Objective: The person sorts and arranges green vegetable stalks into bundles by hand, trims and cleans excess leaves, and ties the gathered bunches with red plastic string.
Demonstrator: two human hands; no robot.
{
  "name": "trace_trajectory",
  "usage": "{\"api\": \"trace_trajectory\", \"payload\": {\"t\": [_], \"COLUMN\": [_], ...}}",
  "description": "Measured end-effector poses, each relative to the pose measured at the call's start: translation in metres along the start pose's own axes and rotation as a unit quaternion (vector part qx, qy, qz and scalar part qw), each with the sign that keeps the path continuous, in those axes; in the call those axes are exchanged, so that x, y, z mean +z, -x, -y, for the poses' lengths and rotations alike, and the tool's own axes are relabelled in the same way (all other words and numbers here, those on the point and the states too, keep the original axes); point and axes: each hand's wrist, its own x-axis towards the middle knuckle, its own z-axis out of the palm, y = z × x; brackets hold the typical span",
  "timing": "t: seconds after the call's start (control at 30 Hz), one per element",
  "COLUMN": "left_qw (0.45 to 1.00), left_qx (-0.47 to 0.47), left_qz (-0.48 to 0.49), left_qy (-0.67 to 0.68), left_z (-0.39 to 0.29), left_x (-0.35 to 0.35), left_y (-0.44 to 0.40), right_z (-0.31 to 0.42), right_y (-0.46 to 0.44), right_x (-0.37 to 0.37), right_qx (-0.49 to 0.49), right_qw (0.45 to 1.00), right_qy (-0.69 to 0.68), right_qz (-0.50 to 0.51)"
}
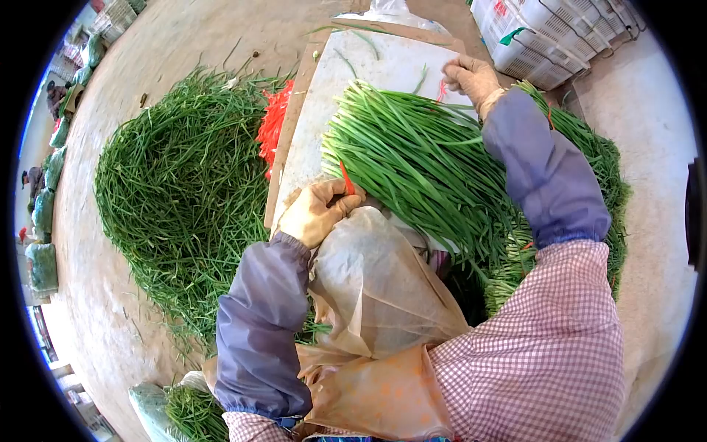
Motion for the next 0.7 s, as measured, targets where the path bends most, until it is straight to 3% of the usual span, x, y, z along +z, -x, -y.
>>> {"api": "trace_trajectory", "payload": {"t": [0.1,0.2,0.3,0.43,0.47,0.57,0.7], "left_qw": [0.997,0.990,0.997,0.999,0.997,0.994,0.993], "left_qx": [0.006,0.002,0.016,-0.021,-0.023,-0.041,-0.074], "left_qz": [0.025,0.037,0.031,-0.002,-0.014,-0.053,-0.078], "left_qy": [-0.075,-0.137,-0.071,-0.050,-0.069,-0.083,-0.054], "left_z": [-0.007,-0.020,-0.017,-0.007,-0.003,-0.005,-0.017], "left_x": [-0.006,-0.010,-0.009,-0.008,-0.009,-0.008,-0.004], "left_y": [0.001,0.004,0.006,0.013,0.015,0.025,0.032], "right_z": [-0.041,-0.056,-0.029,-0.039,-0.042,-0.045,-0.047], "right_y": [-0.026,-0.036,-0.039,-0.053,-0.050,-0.054,-0.060], "right_x": [-0.019,-0.011,0.010,0.031,0.032,0.044,0.050], "right_qx": [0.036,0.046,0.098,0.046,0.019,0.031,0.032], "right_qw": [0.958,0.914,0.881,0.901,0.942,0.988,0.993], "right_qy": [0.284,0.403,0.458,0.428,0.326,0.102,0.023], "right_qz": [0.029,0.016,0.059,0.062,0.079,0.108,0.115]}}
